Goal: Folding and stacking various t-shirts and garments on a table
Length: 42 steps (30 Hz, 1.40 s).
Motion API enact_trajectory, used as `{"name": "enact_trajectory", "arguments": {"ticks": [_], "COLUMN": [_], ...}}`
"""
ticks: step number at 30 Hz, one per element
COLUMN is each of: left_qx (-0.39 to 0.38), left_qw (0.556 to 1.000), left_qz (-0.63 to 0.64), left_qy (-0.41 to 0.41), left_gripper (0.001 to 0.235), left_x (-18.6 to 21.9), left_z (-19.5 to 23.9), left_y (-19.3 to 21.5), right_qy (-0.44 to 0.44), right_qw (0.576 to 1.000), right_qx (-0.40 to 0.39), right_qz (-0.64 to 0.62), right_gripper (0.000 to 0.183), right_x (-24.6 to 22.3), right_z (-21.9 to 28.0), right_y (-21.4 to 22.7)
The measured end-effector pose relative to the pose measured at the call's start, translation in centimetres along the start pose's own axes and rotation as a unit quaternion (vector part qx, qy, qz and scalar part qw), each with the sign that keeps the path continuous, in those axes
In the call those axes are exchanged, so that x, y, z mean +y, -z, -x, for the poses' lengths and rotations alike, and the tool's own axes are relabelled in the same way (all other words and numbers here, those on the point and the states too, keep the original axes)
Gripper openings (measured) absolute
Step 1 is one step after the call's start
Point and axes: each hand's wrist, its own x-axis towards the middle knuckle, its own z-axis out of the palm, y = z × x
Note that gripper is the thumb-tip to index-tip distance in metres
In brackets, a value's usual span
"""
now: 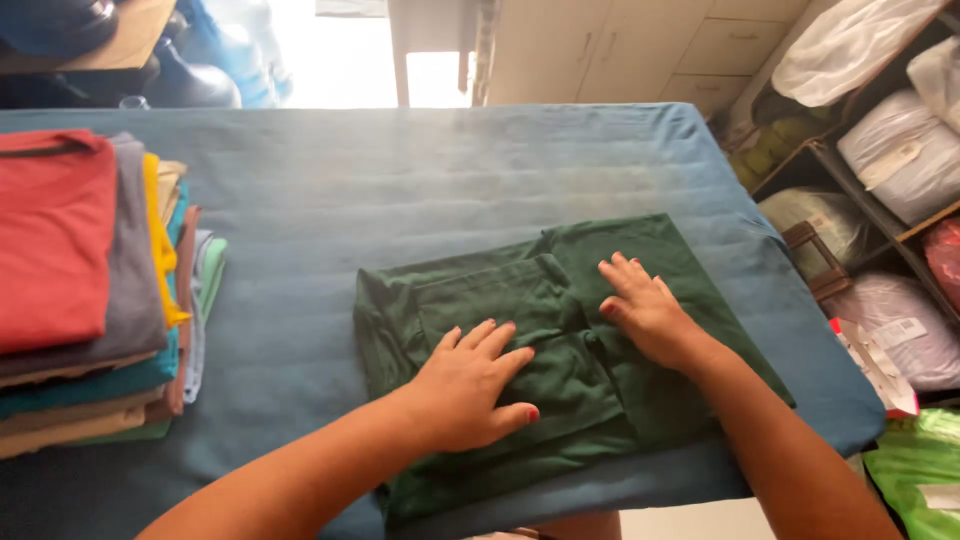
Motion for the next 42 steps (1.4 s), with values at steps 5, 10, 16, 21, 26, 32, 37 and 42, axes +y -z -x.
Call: {"name": "enact_trajectory", "arguments": {"ticks": [5,10,16,21,26,32,37,42], "left_qx": [0.097,0.108,0.299,0.168,0.123,0.198,0.189,0.195], "left_qw": [0.991,0.913,0.907,0.890,0.880,0.887,0.892,0.902], "left_qz": [-0.013,-0.034,-0.078,0.167,0.132,0.155,0.126,0.040], "left_qy": [0.095,0.391,0.286,0.389,0.439,0.387,0.390,0.383], "left_gripper": [0.067,0.057,0.054,0.078,0.045,0.036,0.034,0.030], "left_x": [0.6,-11.4,-12.5,-8.7,-11.2,-15.2,-15.4,-16.8], "left_z": [0.2,0.7,1.7,2.9,0.2,0.0,0.9,1.6], "left_y": [5.6,4.5,-2.8,4.3,4.2,2.3,2.9,4.7], "right_qy": [-0.070,-0.058,-0.154,-0.070,0.411,0.341,0.337,0.354], "right_qw": [0.958,0.970,0.983,0.978,0.906,0.934,0.926,0.890], "right_qx": [0.263,0.232,0.102,0.186,0.092,0.067,0.156,0.263], "right_qz": [-0.091,-0.038,0.010,-0.056,-0.041,-0.081,0.067,0.118], "right_gripper": [0.054,0.047,0.071,0.055,0.076,0.017,0.022,0.011], "right_x": [7.1,10.9,9.2,-2.1,-17.2,-18.9,-19.2,-22.1], "right_z": [2.7,-0.4,-3.1,7.6,13.3,11.7,9.9,8.8], "right_y": [2.6,2.3,4.1,4.5,-5.2,-6.1,-9.0,-10.3]}}
